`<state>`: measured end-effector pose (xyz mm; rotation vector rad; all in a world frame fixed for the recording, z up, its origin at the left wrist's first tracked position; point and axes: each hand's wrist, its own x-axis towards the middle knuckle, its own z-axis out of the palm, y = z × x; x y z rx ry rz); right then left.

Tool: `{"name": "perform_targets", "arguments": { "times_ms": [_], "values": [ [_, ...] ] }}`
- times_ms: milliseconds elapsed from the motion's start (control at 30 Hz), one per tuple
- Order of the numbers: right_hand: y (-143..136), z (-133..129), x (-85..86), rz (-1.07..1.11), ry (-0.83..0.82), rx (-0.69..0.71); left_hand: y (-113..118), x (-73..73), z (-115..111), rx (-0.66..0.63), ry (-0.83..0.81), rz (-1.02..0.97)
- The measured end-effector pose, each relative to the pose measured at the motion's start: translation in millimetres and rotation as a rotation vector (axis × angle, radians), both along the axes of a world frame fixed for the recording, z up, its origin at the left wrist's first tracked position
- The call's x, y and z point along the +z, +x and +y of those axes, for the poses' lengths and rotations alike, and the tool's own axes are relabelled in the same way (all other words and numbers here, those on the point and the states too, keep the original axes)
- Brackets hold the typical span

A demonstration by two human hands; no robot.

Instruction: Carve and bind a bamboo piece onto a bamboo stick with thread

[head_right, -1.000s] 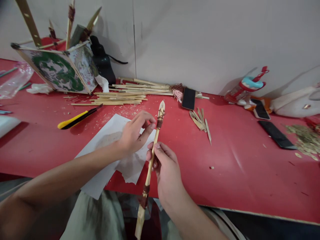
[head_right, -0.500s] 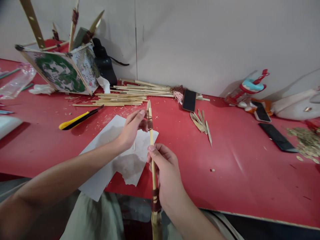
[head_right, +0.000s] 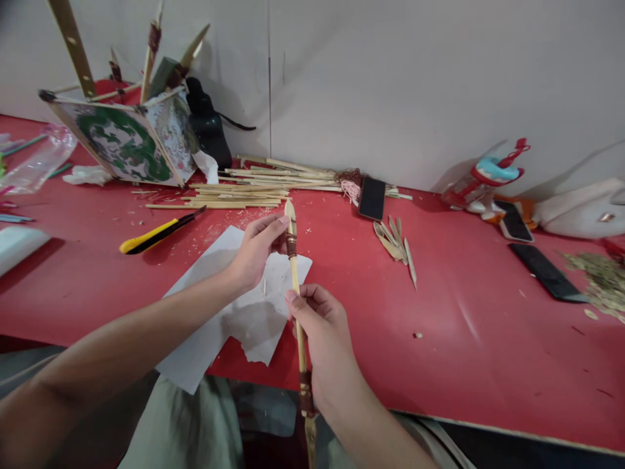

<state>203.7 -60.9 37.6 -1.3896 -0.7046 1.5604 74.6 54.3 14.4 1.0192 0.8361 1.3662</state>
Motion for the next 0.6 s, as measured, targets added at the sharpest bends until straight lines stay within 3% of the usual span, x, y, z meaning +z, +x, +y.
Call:
{"name": "perform_targets", "arguments": {
  "times_ms": [200, 600],
  "values": [
    [-1, 2, -2.6, 0.008, 0.002, 0.010, 0, -1.4, 1, 0.004, -0.022, -0.045],
    [-6, 4, -5.2, -0.069, 0.028, 0.108, 1, 10.9, -3, -0.068, -0.020, -0.036]
  ]
}}
